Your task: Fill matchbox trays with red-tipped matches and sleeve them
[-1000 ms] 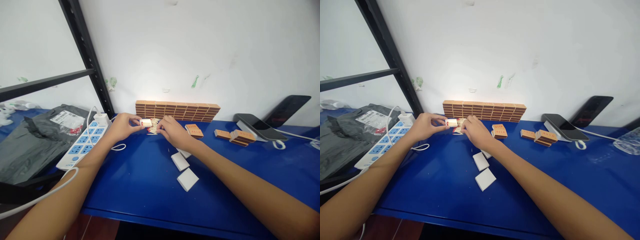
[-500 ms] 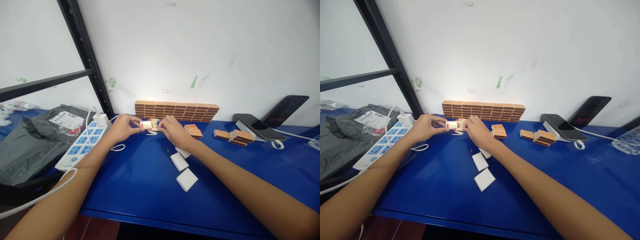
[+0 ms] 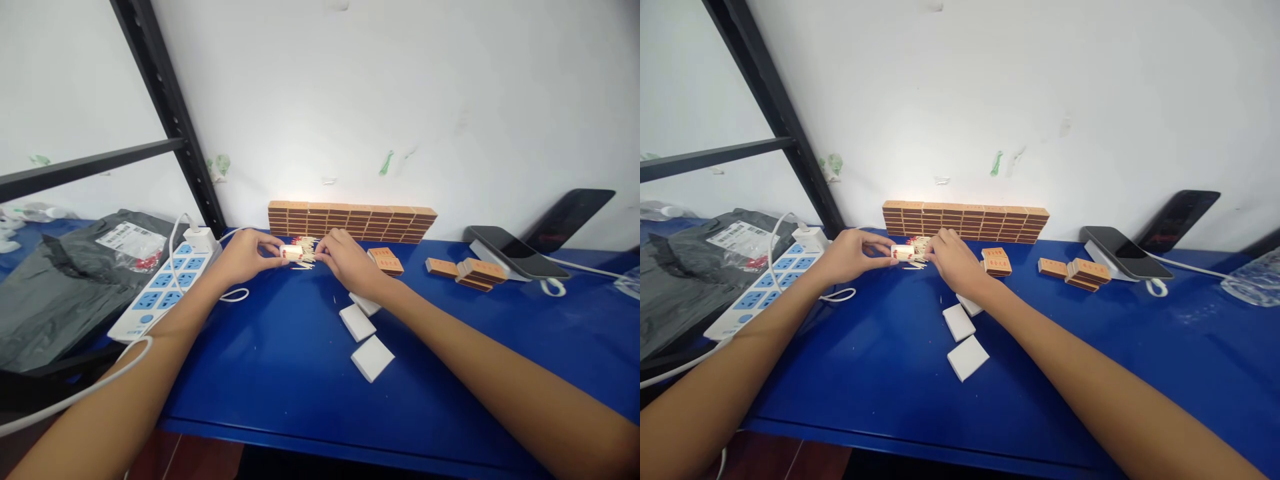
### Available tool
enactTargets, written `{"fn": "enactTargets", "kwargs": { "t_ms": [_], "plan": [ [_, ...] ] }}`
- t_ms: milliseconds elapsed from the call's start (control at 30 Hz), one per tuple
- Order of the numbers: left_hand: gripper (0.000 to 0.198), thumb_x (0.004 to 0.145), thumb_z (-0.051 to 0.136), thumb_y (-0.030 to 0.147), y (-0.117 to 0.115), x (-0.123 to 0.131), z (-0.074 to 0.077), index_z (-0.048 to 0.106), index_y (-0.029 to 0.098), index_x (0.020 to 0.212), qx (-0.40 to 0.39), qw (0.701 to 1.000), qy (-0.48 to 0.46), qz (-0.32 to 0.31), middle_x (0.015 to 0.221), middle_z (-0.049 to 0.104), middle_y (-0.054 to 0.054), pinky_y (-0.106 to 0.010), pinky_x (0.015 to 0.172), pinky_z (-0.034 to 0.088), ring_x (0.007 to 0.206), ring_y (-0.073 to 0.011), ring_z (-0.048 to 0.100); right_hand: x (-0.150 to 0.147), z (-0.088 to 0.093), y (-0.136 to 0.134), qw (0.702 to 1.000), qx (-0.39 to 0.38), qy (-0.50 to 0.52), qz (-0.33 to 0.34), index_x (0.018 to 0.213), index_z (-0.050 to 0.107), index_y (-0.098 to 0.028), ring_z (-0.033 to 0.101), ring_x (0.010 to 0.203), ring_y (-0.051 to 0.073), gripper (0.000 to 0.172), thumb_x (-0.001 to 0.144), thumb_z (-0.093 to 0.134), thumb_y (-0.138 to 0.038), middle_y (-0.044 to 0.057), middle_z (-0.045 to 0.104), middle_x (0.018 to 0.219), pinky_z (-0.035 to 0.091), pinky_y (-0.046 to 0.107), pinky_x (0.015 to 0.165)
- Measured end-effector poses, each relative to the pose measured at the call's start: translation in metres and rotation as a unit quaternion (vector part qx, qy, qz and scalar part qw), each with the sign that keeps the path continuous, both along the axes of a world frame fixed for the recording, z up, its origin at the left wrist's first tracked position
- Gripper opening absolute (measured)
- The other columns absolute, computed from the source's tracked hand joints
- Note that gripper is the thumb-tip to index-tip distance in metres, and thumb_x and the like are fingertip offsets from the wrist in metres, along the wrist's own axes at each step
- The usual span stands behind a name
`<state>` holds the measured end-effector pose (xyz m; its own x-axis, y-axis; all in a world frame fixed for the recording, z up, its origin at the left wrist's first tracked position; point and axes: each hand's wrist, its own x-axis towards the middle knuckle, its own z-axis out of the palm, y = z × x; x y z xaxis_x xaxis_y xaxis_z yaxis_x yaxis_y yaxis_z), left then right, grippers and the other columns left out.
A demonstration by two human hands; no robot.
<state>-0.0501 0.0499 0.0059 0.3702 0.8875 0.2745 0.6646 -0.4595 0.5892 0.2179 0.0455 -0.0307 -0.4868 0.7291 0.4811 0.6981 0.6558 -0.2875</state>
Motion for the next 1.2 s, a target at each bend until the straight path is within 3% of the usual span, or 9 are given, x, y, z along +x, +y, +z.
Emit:
{"fn": "enactTargets", "kwargs": {
  "t_ms": [1200],
  "plan": [
    [0.033, 0.077, 0.090, 0.039, -0.0020, 0.0011, 0.0022, 0.088, 0.024, 0.106, -0.007, 1.000, 0.003, -0.005, 0.089, 0.084, -0.003, -0.033, 0.076, 0.057, 0.080, -0.0236, 0.077, 0.0005, 0.0057, 0.0010, 1.000, 0.008, -0.001, -0.002, 0.099, 0.064, -0.021, 0.054, 0.103, 0.027, 0.011, 0.107, 0.056, -0.022, 0.010, 0.061, 0.104, 0.045, 0.041, 0.094]
  ]
}}
